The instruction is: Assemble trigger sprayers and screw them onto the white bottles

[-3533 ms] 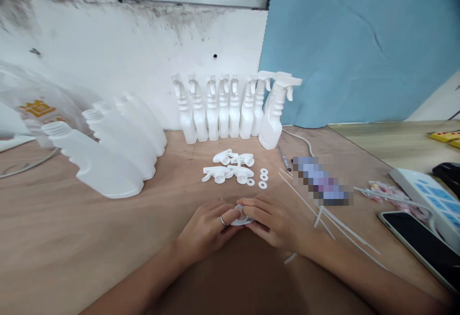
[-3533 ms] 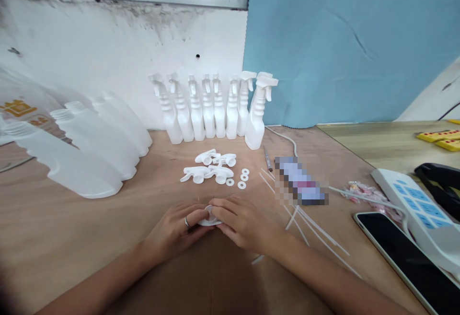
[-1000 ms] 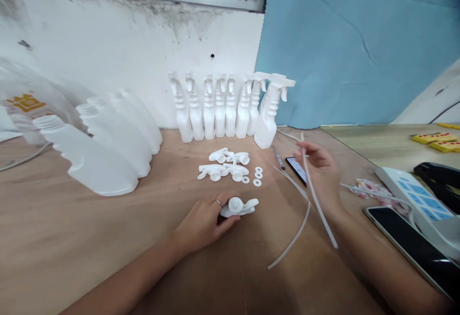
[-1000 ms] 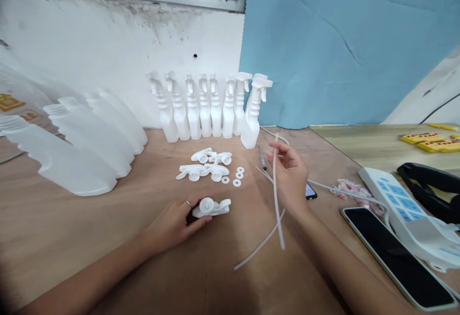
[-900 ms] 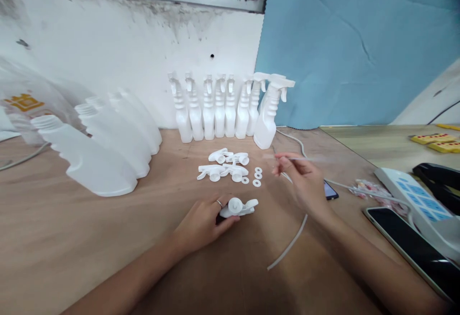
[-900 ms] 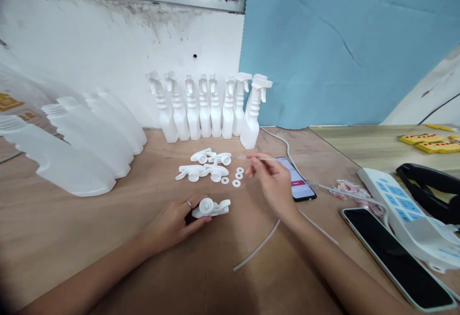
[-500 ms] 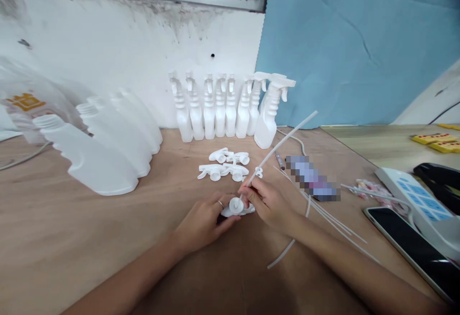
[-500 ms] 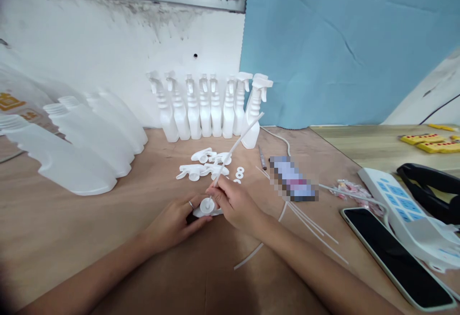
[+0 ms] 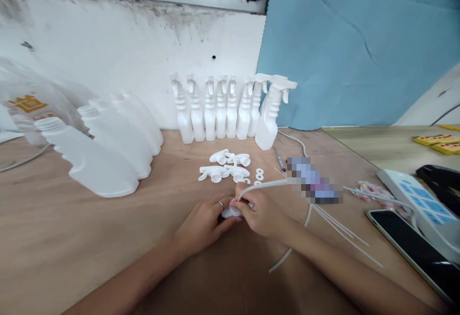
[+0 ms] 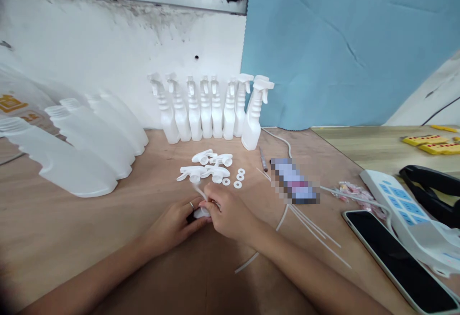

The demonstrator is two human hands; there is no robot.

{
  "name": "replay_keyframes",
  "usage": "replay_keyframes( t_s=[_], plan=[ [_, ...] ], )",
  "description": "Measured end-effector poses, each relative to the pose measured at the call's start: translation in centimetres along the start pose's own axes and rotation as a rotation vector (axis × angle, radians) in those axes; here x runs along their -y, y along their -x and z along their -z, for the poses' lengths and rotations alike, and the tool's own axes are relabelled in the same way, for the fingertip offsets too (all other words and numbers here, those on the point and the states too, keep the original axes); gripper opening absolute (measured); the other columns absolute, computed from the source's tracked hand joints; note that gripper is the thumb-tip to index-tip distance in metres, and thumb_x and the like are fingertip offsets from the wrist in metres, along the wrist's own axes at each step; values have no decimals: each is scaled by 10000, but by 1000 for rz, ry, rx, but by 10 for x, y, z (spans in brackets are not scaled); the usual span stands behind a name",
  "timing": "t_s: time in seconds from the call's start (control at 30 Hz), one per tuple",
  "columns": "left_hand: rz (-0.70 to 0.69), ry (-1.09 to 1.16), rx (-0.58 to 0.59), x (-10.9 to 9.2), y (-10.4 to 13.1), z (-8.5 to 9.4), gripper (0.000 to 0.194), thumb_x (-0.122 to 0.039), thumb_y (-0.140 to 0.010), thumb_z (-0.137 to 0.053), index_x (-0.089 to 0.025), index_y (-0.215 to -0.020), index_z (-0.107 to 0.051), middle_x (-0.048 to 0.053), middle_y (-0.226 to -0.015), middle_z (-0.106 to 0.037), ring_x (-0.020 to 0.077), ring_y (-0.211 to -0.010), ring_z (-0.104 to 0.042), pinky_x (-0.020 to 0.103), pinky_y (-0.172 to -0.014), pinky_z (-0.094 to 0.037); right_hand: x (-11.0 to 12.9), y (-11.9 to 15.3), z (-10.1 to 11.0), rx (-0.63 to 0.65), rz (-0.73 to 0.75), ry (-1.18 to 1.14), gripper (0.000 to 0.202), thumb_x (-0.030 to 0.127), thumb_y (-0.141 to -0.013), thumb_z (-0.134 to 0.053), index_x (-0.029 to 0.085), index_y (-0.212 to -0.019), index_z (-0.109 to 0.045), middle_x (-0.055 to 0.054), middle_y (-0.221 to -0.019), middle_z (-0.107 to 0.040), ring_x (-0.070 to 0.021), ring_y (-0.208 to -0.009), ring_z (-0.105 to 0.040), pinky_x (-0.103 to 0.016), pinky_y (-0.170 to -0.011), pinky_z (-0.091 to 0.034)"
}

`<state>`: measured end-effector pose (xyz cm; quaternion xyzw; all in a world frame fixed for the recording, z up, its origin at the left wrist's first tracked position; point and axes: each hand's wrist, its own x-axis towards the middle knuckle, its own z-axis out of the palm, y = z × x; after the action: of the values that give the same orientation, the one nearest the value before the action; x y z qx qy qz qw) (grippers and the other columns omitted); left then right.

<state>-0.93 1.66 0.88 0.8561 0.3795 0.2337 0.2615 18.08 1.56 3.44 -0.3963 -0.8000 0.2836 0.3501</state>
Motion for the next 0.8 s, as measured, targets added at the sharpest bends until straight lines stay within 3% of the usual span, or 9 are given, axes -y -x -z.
replay_keyframes(
  t_s=[0.13,0.2,0.3,0.4,0.53,0.6,0.67,0.73,0.8],
  plan=[
    [11,20,-17,-1,1,-1,227,-398,-960,-540,-238,-1102,-618,33,-1118,-667,209,-1020,-616,301,-847,-466,0,-1,0,-34,-25,61,242,175,-905,-543,211,-687,-447,27,-668,-482,-157,-687,-473,-306,-713,-380],
    [41,17,-12,0,2,-1,262,-435,-959,-532,-229,-1084,-635,34,-1027,-686,201,-919,-626,295,-791,-461,-4,2,1,-58,13,75,235,227,-932,-548,209,-705,-487,12,-709,-509,-171,-746,-492,-328,-773,-392],
    [113,46,-30,2,5,1,322,-487,-961,-505,-215,-1059,-647,7,-829,-673,170,-728,-593,273,-682,-433,-12,11,1,-58,62,-60,156,326,-866,-681,223,-935,-587,-40,-988,-586,-205,-950,-541,-348,-880,-422],
    [176,160,-146,1,9,3,339,-503,-956,-497,-200,-1037,-626,-2,-820,-654,157,-723,-583,257,-660,-433,-17,16,-4,-122,-98,-258,581,338,-706,-827,245,-1194,-525,-67,-1168,-573,-228,-1043,-564,-366,-925,-444],
    [188,122,-177,-2,16,3,343,-512,-940,-508,-202,-1056,-598,9,-841,-651,157,-706,-584,254,-604,-442,-18,15,-5,-72,-291,-557,307,388,-718,-804,213,-867,-600,-29,-968,-661,-210,-924,-623,-335,-841,-474],
    [113,-19,-300,3,22,8,429,-481,-916,-558,-226,-1258,-510,48,-1026,-649,186,-817,-609,282,-651,-483,-19,15,4,-92,-304,-680,317,370,-687,-833,209,-765,-572,-24,-982,-685,-201,-931,-637,-311,-823,-479],
    [7,-246,-565,15,30,24,618,-431,-854,-662,-244,-1374,-386,96,-1229,-567,249,-1030,-590,359,-801,-514,-23,17,21,-181,-320,-761,323,328,-681,-848,212,-759,-557,-10,-981,-700,-184,-923,-652,-292,-811,-486],
    [-104,-543,-834,34,41,52,724,-376,-762,-779,-261,-1345,-365,97,-1280,-509,304,-1153,-535,454,-941,-474,-29,21,41,-313,-337,-789,327,305,-684,-853,218,-770,-550,15,-884,-701,-160,-817,-661,-282,-767,-500],
    [-193,-788,-955,56,55,87,846,-373,-675,-856,-286,-1320,-317,65,-1293,-469,305,-1155,-524,498,-987,-439,-36,24,61,-343,-366,-796,301,306,-708,-839,223,-847,-586,20,-800,-696,-153,-704,-652,-283,-699,-515]
  ],
)
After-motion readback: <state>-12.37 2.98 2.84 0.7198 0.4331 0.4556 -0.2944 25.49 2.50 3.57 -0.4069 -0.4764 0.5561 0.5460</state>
